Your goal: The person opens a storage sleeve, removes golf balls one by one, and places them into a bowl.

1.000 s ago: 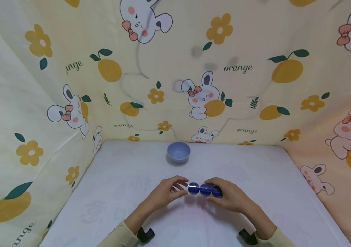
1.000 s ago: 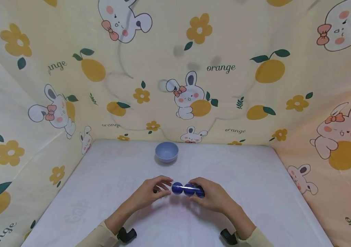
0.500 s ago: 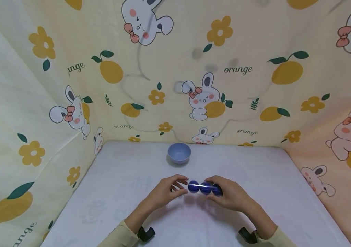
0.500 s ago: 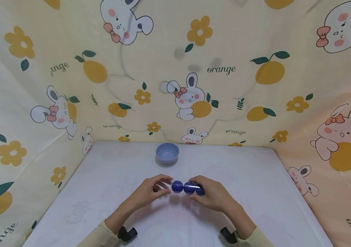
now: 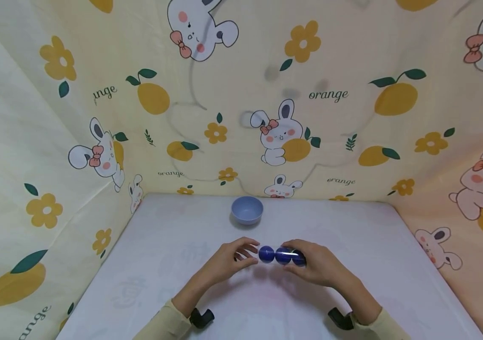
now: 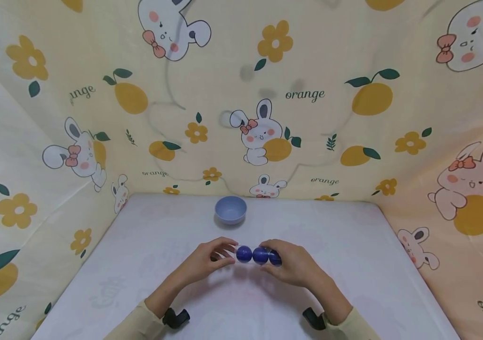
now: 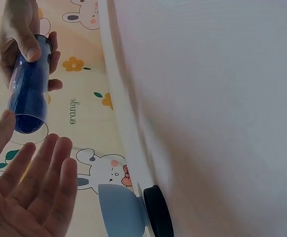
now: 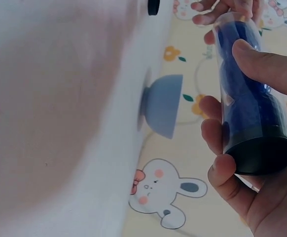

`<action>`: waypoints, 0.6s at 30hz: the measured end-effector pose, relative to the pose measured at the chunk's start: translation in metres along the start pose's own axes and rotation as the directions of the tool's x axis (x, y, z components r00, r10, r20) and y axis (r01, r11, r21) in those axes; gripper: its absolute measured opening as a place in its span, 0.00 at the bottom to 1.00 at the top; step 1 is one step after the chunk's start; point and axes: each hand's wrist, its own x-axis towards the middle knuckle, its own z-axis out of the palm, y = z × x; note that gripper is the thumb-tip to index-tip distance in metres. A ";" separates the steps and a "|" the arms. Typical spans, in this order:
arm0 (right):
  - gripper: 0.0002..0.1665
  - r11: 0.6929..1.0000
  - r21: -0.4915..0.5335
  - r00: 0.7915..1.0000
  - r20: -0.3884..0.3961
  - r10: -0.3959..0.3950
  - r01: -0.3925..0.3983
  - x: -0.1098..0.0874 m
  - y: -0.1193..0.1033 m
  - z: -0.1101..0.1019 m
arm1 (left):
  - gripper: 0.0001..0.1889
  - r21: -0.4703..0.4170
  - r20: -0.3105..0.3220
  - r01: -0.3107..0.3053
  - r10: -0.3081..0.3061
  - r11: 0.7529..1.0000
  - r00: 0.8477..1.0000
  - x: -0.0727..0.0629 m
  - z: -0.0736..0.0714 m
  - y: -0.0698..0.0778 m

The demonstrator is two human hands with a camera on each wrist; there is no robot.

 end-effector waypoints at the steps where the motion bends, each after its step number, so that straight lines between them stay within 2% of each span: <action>1: 0.31 1.000 -0.002 1.000 0.001 0.001 -0.001 0.000 0.000 -0.001 | 0.22 -0.002 0.000 -0.002 0.002 1.000 1.000 0.000 0.000 0.000; 18: 0.30 0.999 -0.029 1.000 -0.012 -0.014 0.013 0.004 -0.001 -0.002 | 0.23 -0.030 0.011 0.011 -0.011 0.999 1.000 0.001 -0.001 0.000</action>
